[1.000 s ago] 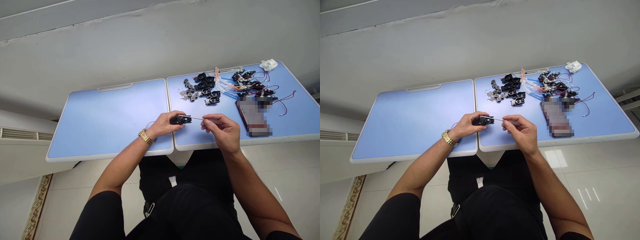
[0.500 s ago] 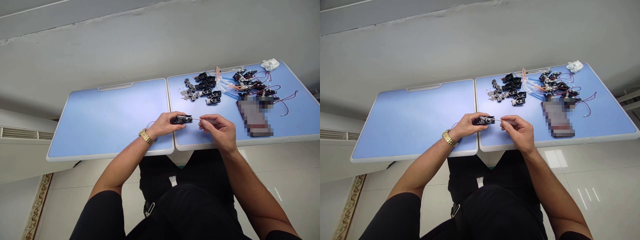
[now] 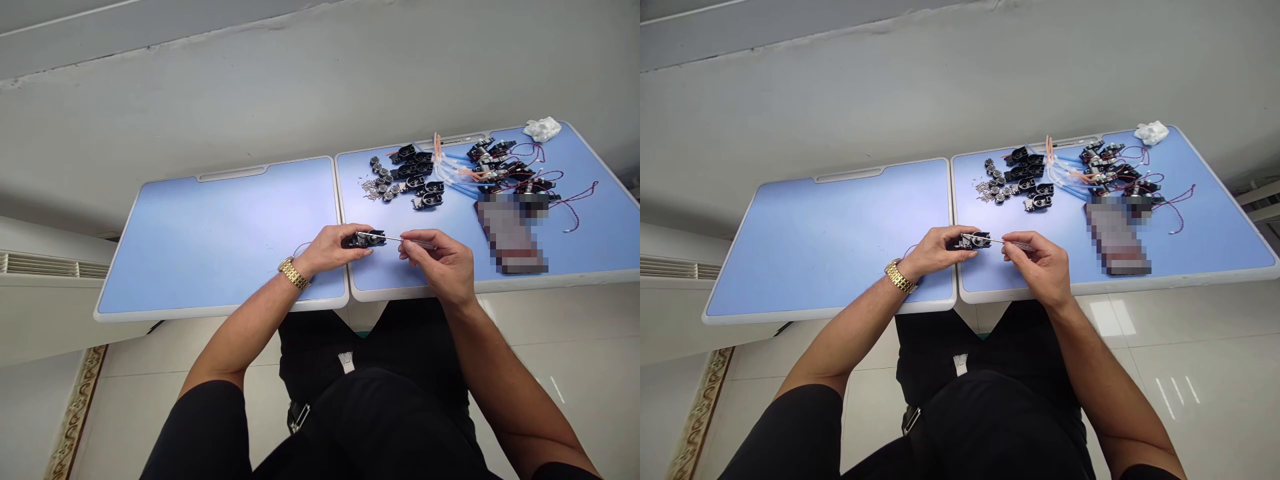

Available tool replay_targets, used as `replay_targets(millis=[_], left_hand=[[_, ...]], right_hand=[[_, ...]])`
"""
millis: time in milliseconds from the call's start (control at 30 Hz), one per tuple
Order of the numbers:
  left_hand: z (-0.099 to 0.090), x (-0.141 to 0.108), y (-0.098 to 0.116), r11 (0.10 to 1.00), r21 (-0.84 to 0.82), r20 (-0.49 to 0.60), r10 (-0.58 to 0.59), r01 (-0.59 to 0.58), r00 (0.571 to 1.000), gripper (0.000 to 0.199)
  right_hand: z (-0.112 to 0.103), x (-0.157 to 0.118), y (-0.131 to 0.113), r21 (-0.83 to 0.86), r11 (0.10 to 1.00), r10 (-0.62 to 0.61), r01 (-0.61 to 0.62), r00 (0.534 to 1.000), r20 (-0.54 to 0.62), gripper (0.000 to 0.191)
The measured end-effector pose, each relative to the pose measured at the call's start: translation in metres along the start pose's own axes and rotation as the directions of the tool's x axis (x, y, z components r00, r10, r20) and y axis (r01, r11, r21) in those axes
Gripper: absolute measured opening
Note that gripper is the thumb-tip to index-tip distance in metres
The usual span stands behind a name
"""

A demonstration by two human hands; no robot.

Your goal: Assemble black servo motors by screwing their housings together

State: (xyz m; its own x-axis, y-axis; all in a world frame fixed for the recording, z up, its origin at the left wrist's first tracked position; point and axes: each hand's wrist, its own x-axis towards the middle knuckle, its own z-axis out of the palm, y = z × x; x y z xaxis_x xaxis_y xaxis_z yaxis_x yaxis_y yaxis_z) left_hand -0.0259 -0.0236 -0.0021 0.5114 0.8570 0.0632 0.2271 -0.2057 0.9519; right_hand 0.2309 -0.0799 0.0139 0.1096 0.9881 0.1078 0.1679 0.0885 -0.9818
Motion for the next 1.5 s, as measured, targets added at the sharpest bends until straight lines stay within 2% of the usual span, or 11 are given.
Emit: replay_targets(millis=[467,767,1300,1400,1500], left_hand=[[0.0,0.0,0.0,0.999,-0.006,0.002,0.033,-0.033,0.999,0.054],[0.0,0.0,0.0,0.999,0.013,0.005,0.029,-0.029,1.0,0.053],[0.0,0.0,0.002,0.998,0.046,0.017,0.046,-0.047,0.999,0.05],[0.0,0.0,0.002,0.995,0.07,0.023,0.065,-0.066,0.998,0.05],[0.0,0.001,0.002,0.989,0.12,0.027,0.082,-0.085,0.996,0.047]], right_hand=[[-0.006,-0.005,-0.008,-0.122,0.989,-0.079,0.078,0.997,-0.003,0.014],[-0.006,-0.002,-0.019,-0.229,0.948,-0.217,0.222,0.975,0.045,0.012],[-0.007,-0.002,-0.021,-0.259,0.931,-0.248,0.257,0.966,0.069,0.012],[-0.01,-0.001,-0.024,-0.293,0.905,-0.29,0.31,0.951,0.11,0.011],[-0.014,0.002,-0.034,-0.365,0.823,-0.39,0.435,0.9,0.195,0.013]])
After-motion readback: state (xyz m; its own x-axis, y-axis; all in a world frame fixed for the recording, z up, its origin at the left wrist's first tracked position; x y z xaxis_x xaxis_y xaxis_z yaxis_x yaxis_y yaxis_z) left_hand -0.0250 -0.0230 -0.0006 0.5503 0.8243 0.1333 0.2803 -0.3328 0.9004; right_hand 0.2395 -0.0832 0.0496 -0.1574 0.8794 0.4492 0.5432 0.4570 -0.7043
